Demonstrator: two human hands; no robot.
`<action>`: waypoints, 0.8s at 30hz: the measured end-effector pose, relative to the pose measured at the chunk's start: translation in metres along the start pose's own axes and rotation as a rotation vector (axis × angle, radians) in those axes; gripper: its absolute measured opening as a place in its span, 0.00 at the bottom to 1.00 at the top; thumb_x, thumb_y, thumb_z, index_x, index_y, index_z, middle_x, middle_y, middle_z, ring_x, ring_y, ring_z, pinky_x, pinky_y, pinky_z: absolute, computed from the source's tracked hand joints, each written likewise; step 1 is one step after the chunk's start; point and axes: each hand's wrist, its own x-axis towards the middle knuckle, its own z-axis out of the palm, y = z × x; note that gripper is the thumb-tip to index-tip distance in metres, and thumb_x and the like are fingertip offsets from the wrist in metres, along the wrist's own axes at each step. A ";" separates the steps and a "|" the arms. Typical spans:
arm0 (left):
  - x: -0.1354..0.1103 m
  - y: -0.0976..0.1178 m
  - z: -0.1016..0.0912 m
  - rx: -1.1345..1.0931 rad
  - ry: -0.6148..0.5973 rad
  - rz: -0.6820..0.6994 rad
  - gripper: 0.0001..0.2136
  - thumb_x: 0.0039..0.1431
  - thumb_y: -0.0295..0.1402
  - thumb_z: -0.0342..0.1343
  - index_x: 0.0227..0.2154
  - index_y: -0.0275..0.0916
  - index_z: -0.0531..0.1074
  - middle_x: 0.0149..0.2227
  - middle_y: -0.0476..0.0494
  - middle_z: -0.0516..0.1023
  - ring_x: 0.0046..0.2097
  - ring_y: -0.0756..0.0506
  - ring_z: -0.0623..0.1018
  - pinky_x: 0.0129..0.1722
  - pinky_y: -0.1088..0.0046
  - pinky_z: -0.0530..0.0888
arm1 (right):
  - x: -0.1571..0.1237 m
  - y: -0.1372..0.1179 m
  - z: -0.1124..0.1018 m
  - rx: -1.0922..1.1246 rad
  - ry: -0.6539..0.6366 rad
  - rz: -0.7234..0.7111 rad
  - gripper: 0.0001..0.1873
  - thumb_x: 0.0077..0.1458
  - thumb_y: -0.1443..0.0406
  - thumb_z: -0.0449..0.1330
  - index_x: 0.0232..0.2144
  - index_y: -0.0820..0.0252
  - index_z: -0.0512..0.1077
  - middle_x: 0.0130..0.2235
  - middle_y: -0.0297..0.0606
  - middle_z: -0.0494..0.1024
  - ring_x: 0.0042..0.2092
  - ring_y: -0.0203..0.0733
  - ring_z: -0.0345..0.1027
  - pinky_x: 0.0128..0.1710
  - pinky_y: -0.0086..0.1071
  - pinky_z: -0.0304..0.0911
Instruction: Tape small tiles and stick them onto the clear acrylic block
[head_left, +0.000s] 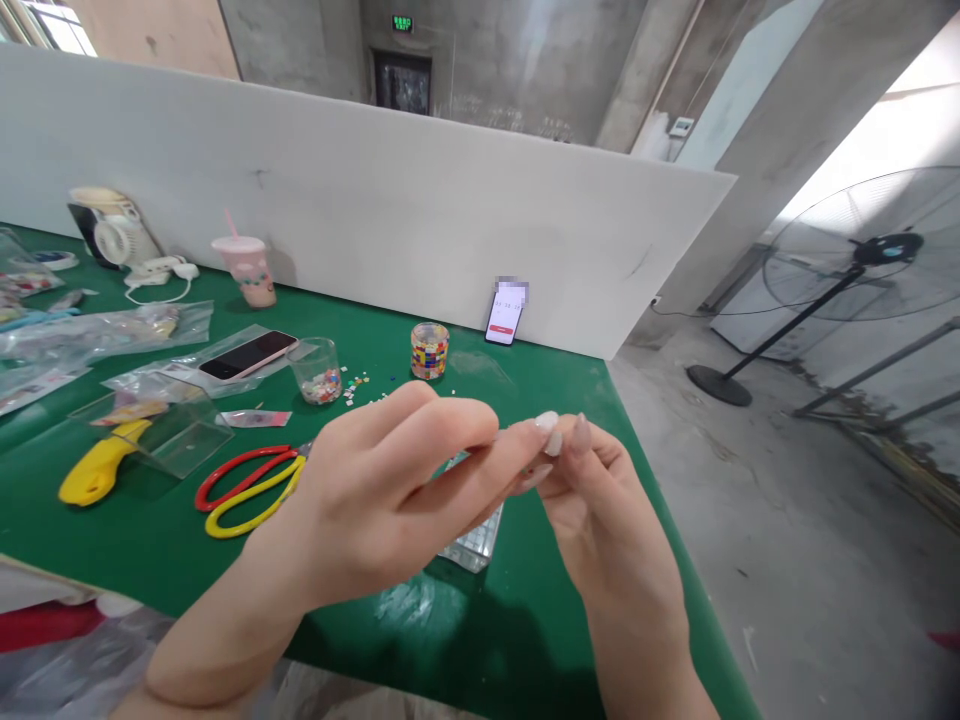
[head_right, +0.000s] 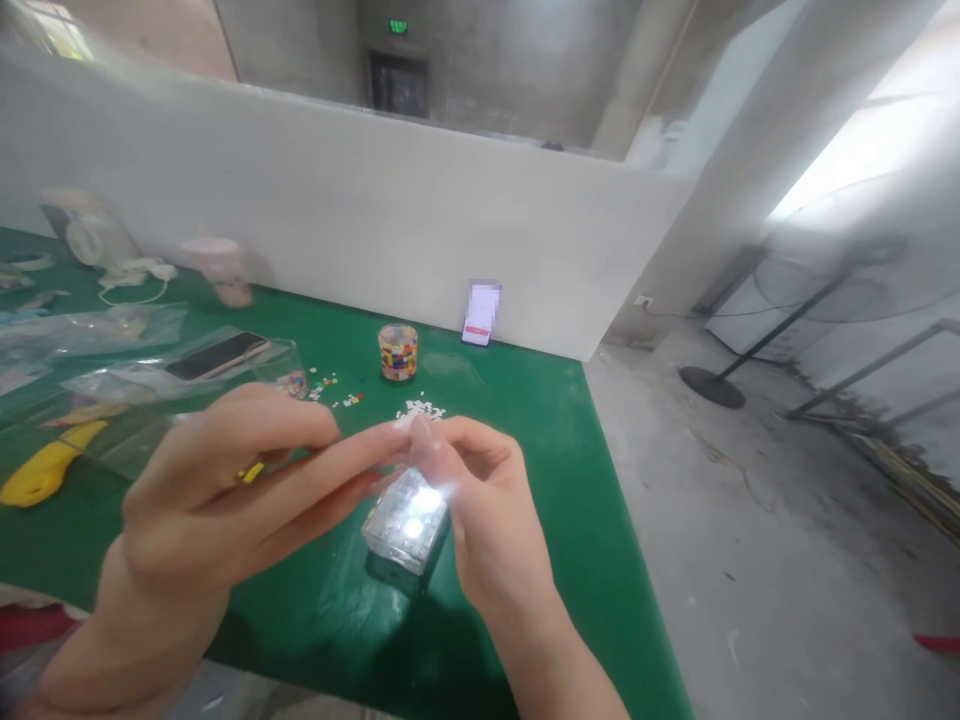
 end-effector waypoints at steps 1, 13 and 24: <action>0.000 0.001 0.002 0.001 0.012 -0.004 0.08 0.61 0.22 0.59 0.40 0.39 0.77 0.29 0.52 0.71 0.26 0.53 0.66 0.25 0.76 0.69 | 0.000 0.000 0.000 0.007 0.001 0.006 0.11 0.55 0.54 0.66 0.25 0.49 0.81 0.24 0.27 0.79 0.28 0.32 0.71 0.35 0.27 0.69; 0.006 0.002 0.004 0.105 0.087 0.061 0.08 0.60 0.21 0.58 0.30 0.41 0.76 0.24 0.55 0.68 0.24 0.54 0.63 0.21 0.78 0.68 | -0.002 0.001 0.002 0.067 -0.011 0.040 0.09 0.58 0.56 0.64 0.28 0.47 0.82 0.28 0.28 0.82 0.32 0.36 0.75 0.38 0.31 0.70; -0.001 0.000 -0.002 -0.084 -0.051 -0.061 0.08 0.66 0.24 0.53 0.43 0.39 0.76 0.32 0.51 0.69 0.31 0.52 0.66 0.29 0.75 0.68 | -0.006 0.006 -0.001 0.128 0.021 0.059 0.08 0.56 0.57 0.66 0.26 0.47 0.81 0.28 0.26 0.79 0.32 0.30 0.70 0.37 0.24 0.67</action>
